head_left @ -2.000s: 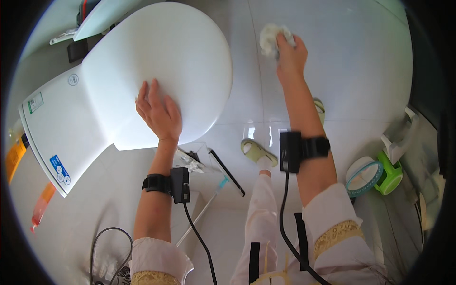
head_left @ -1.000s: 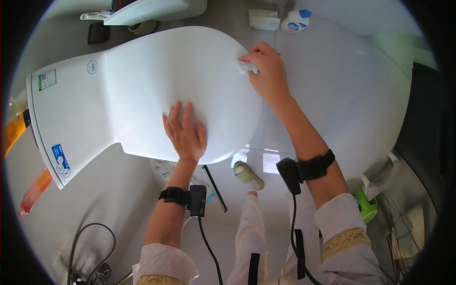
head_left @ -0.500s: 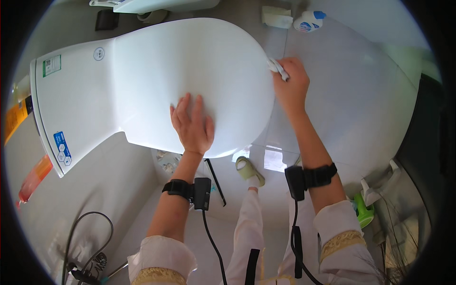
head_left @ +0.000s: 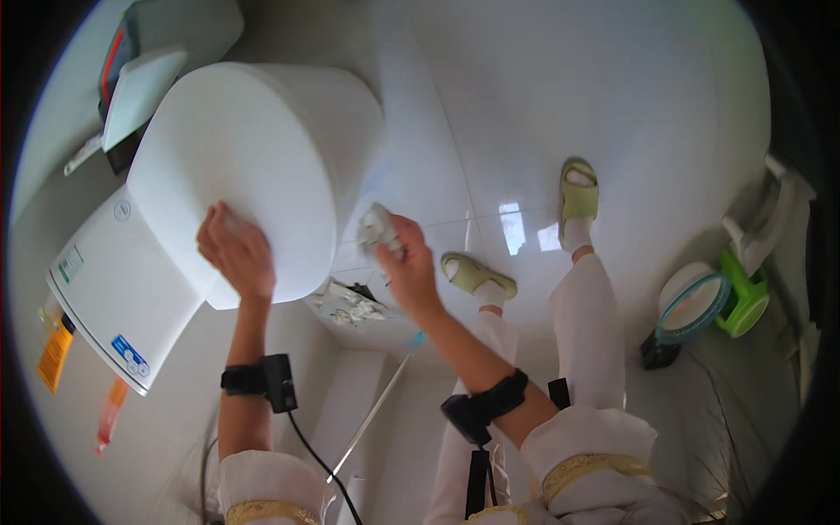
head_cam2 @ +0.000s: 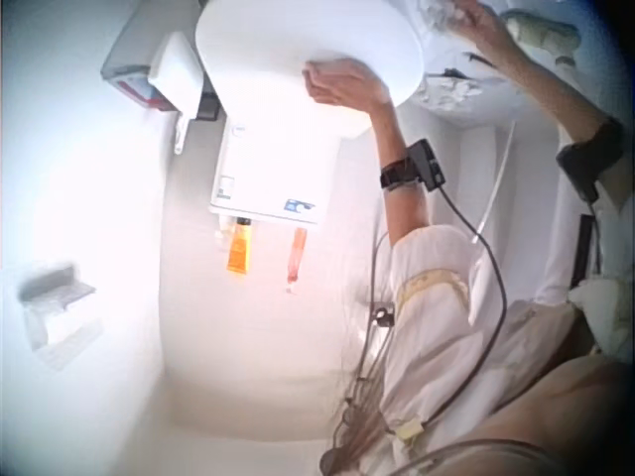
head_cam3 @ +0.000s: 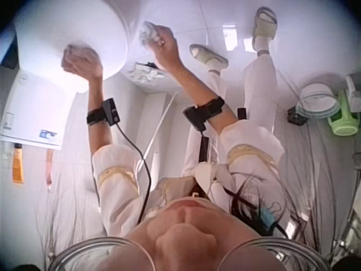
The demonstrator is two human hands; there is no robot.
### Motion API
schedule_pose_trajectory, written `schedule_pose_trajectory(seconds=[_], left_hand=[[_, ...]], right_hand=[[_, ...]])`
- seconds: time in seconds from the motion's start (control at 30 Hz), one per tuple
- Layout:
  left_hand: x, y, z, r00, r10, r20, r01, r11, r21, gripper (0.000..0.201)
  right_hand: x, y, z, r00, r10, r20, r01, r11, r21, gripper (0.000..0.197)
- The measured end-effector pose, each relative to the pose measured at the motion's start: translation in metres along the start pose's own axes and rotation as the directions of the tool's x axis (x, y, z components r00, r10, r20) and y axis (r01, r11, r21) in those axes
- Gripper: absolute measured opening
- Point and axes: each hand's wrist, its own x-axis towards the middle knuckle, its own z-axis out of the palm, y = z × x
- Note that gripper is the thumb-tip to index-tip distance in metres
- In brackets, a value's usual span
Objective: Cleaning the exterior surfaces and tank of a toilet using a wipe.
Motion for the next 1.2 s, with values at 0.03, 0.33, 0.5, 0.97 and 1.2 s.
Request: schedule_pose_trajectory(seconds=[0.03, 0.33, 0.5, 0.97, 1.2], left_hand=[[0.013, -0.002, -0.012, 0.999, 0.021, 0.028, -0.021, 1.0, 0.002, 0.043], [0.171, 0.061, 0.015, 0.941, 0.308, -0.143, -0.331, 0.926, -0.183, 0.052], [0.172, 0.081, 0.022, 0.946, 0.322, -0.038, -0.324, 0.944, -0.056, 0.056], [0.176, 0.07, 0.014, 0.921, 0.39, -0.025, -0.39, 0.915, -0.099, 0.05], [0.169, 0.1, 0.023, 0.927, 0.374, -0.014, -0.372, 0.914, -0.161, 0.052]], right_hand=[[-0.005, -0.01, 0.011, 0.998, -0.066, -0.006, 0.066, 0.997, -0.045, 0.051], [-0.002, -0.028, 0.057, 0.969, -0.244, 0.025, 0.244, 0.97, 0.009, 0.047], [0.056, 0.015, 0.067, 0.933, -0.36, -0.023, 0.361, 0.932, 0.024, 0.047], [0.092, -0.048, 0.068, 0.922, -0.377, 0.093, 0.379, 0.925, -0.013, 0.045], [0.257, 0.015, 0.039, 0.972, -0.178, 0.156, 0.215, 0.94, -0.264, 0.047]])
